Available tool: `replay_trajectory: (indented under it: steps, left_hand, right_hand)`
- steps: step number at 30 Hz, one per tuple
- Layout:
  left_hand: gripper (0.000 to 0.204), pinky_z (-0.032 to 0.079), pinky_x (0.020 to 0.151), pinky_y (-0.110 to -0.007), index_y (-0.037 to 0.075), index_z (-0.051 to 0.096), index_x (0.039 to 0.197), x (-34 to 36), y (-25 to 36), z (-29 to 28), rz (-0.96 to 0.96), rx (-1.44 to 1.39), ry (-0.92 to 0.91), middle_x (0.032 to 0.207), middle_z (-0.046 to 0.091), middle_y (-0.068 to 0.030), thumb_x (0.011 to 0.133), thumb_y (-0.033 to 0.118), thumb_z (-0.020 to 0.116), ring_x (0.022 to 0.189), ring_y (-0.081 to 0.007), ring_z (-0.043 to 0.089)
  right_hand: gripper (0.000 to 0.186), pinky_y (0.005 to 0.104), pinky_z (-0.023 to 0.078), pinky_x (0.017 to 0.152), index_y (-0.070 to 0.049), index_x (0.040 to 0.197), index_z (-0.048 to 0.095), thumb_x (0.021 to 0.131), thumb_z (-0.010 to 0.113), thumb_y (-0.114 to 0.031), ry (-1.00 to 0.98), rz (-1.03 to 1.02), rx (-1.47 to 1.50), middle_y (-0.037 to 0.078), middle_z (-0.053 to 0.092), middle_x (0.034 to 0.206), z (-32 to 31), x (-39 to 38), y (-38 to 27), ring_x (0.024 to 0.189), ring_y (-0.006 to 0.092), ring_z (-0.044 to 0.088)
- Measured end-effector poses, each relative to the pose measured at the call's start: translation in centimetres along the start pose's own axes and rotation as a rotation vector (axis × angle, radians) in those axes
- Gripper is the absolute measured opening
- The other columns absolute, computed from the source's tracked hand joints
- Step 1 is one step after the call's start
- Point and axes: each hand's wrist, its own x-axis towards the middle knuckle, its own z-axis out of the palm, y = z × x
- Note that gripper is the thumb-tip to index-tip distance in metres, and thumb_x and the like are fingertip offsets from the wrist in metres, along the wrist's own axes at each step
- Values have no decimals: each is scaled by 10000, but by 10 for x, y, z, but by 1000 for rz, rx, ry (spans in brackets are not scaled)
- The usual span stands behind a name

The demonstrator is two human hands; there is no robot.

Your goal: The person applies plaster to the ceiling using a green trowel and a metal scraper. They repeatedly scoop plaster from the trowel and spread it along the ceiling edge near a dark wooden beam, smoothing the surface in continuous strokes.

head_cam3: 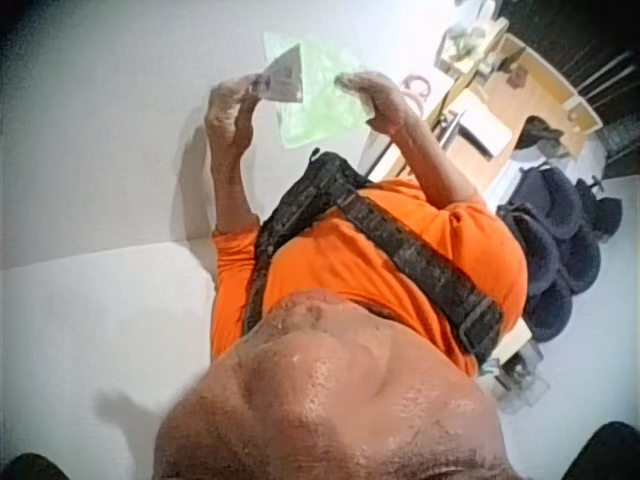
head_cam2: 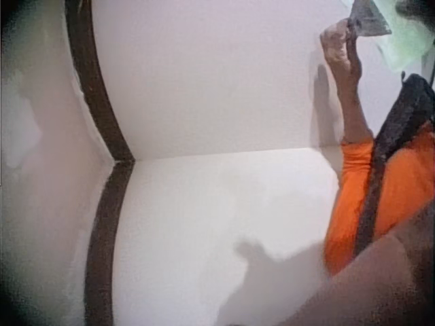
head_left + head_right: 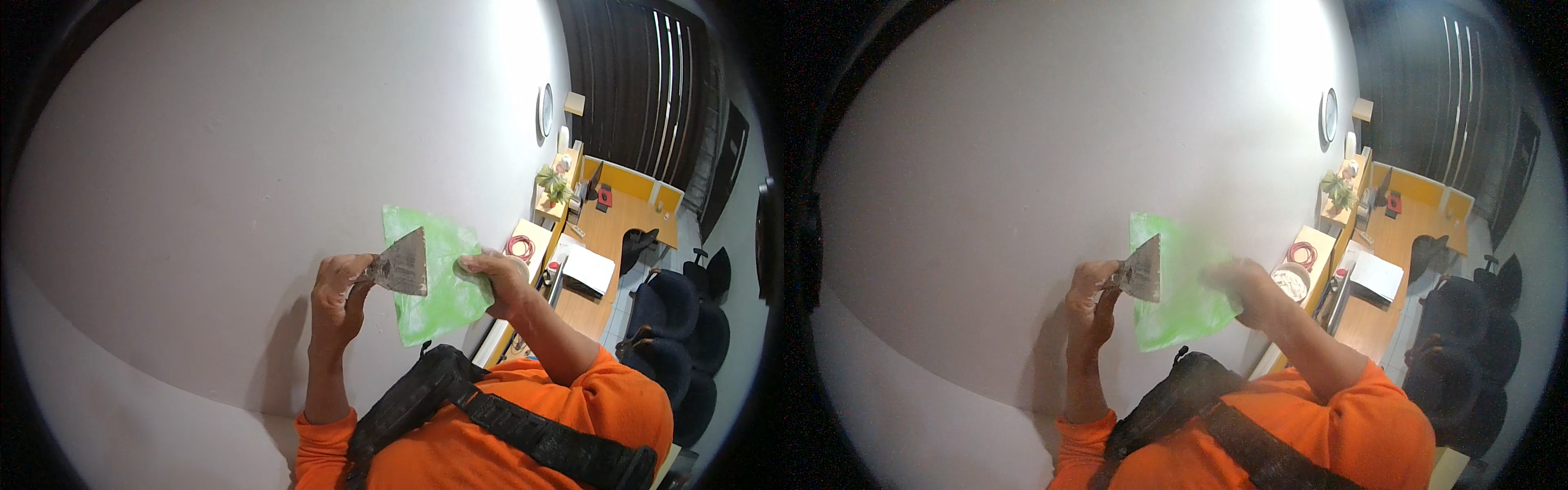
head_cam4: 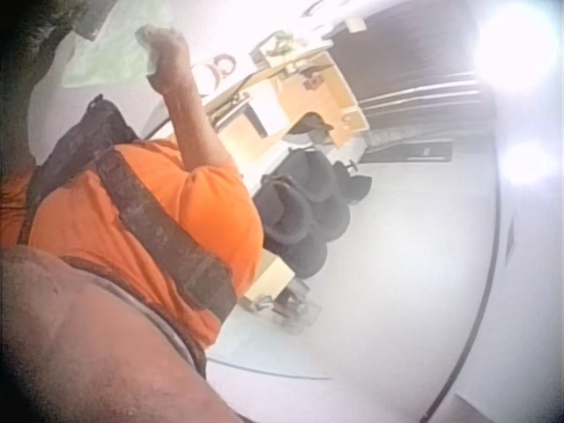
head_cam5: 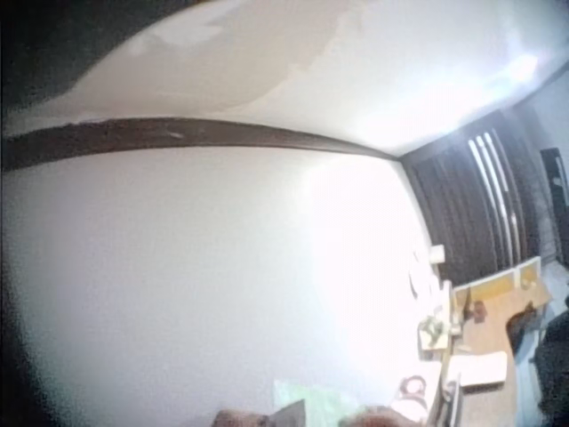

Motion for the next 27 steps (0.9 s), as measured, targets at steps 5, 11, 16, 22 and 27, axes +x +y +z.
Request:
replay_trajectory:
  steps: [5,11,16,22,27]
  left_hand:
    - [225,492,775,-401,82,697,1082,1,3,-22,88,474,-45,958,668,-81,857,76,698,886,-262,611]
    - [226,474,614,-377,5,676,1049,-8,-8,-37,6,423,281,866,641,-129,831,56,704,701,-277,586]
    - [238,405,498,-298,-19,671,1034,9,-5,-87,206,490,701,751,612,-77,887,168,652,595,-169,537]
    - [290,446,547,-357,-15,685,1079,-7,-36,-93,95,724,717,828,646,-124,947,233,618,611,-228,547]
    - [292,459,552,-375,-20,677,1054,2,-23,-94,259,658,784,815,646,-126,937,245,642,598,-254,542]
  right_hand:
    - [274,347,574,803,40,1141,615,926,609,-131,-33,-90,202,117,687,1036,-8,-12,-31,884,205,687]
    - [225,288,523,659,3,1084,629,917,640,-147,133,-634,141,44,648,931,31,6,-81,773,138,635]
    - [265,292,527,792,48,1126,623,899,683,-73,480,-1602,-357,110,686,1057,68,47,-165,911,189,665]
    - [148,343,552,690,33,1003,655,913,678,-83,930,-2087,-790,150,661,1012,169,107,-299,832,255,684]
    - [202,388,523,749,-30,1038,608,864,704,-64,834,-2327,-630,135,630,989,211,66,-335,862,311,640]
